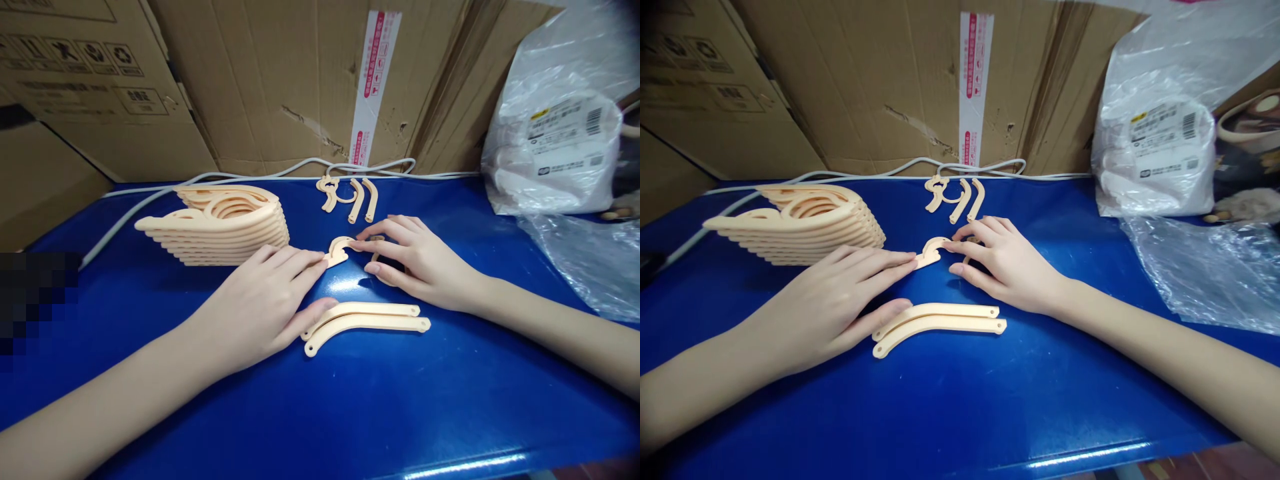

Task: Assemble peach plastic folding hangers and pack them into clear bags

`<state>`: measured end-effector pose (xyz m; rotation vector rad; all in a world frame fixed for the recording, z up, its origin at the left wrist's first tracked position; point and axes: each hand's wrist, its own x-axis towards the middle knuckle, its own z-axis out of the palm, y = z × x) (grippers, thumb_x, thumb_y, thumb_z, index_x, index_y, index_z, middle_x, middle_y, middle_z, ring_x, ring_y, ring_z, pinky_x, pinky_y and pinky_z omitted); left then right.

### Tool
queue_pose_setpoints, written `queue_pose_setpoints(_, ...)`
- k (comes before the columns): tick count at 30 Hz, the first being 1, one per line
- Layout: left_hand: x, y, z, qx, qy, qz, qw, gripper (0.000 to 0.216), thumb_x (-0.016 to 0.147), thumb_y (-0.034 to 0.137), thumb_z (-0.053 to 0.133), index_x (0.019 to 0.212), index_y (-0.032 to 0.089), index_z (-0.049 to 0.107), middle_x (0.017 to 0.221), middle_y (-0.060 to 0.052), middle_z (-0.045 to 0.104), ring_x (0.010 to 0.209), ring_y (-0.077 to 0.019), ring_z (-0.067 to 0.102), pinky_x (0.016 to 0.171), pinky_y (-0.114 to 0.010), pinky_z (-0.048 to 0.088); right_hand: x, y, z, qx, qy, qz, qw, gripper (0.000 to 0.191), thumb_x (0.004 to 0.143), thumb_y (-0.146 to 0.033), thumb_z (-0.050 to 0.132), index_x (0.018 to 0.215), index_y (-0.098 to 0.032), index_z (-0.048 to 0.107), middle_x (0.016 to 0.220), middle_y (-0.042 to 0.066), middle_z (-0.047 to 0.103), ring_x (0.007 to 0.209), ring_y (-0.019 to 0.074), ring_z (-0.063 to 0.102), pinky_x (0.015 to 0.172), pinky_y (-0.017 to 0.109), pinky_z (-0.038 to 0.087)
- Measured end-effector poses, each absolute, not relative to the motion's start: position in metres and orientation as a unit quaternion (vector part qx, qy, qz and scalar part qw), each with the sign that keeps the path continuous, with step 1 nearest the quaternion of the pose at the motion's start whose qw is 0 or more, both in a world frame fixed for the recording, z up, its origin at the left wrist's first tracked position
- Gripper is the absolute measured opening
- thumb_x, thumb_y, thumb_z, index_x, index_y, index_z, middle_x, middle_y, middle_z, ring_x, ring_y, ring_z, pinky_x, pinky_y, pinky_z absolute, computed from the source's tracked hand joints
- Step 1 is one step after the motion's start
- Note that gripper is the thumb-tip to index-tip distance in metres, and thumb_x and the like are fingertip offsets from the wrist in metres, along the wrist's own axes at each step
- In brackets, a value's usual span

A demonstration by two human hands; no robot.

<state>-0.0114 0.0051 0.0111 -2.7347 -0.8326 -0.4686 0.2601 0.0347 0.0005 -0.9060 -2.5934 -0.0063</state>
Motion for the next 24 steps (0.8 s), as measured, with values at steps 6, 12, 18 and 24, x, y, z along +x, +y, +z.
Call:
queue_pose_setpoints(6, -0.0135, 0.0055, 0.0096, -0.941, -0.281, -0.159, 0.106, 0.049, 0.11, 0.037, 0.03, 0.126, 0.011, 0.068, 0.121, -0.012, 0.072, 0.105, -0.0297, 0.065, 0.086, -0.041, 0.044, 0.2594, 0.0343, -0.0002, -0.318, -0.925, -0.002, 0.206, 0.038, 0.105, -0.035, 0.048, 0.133, -0.016, 0.066, 0.121, 0.013, 0.066, 0.111, 0.0262, 0.057, 0.098, 0.045, 0.04)
queue_pose_setpoints(12, -0.014, 0.0072, 0.0087, -0.942, -0.278, -0.157, 0.102, 0.049, 0.11, 0.039, 0.031, 0.127, 0.012, 0.068, 0.122, -0.013, 0.071, 0.106, -0.029, 0.064, 0.088, -0.041, 0.044, 0.2599, 0.0347, -0.0007, -0.317, -0.926, 0.001, 0.207, 0.037, 0.105, -0.035, 0.049, 0.131, -0.016, 0.067, 0.121, 0.013, 0.067, 0.111, 0.0266, 0.057, 0.098, 0.045, 0.041)
queue_pose_setpoints(18, -0.0137, 0.0086, 0.0107, -0.944, -0.272, -0.148, 0.111, 0.051, 0.109, 0.039, 0.032, 0.129, 0.006, 0.065, 0.121, -0.016, 0.071, 0.107, -0.0293, 0.064, 0.089, -0.041, 0.044, 0.2605, 0.0338, -0.0003, -0.321, -0.924, 0.002, 0.208, 0.036, 0.105, -0.036, 0.048, 0.13, -0.019, 0.067, 0.121, 0.013, 0.067, 0.11, 0.0274, 0.059, 0.097, 0.046, 0.042)
queue_pose_setpoints(24, -0.0139, 0.009, 0.0109, -0.944, -0.273, -0.15, 0.107, 0.051, 0.109, 0.039, 0.033, 0.129, 0.005, 0.066, 0.121, -0.016, 0.071, 0.108, -0.0293, 0.064, 0.09, -0.042, 0.042, 0.2606, 0.0333, 0.0003, -0.327, -0.916, 0.012, 0.23, 0.034, 0.106, -0.036, 0.046, 0.129, -0.018, 0.062, 0.122, 0.013, 0.069, 0.112, 0.0273, 0.059, 0.096, 0.046, 0.043)
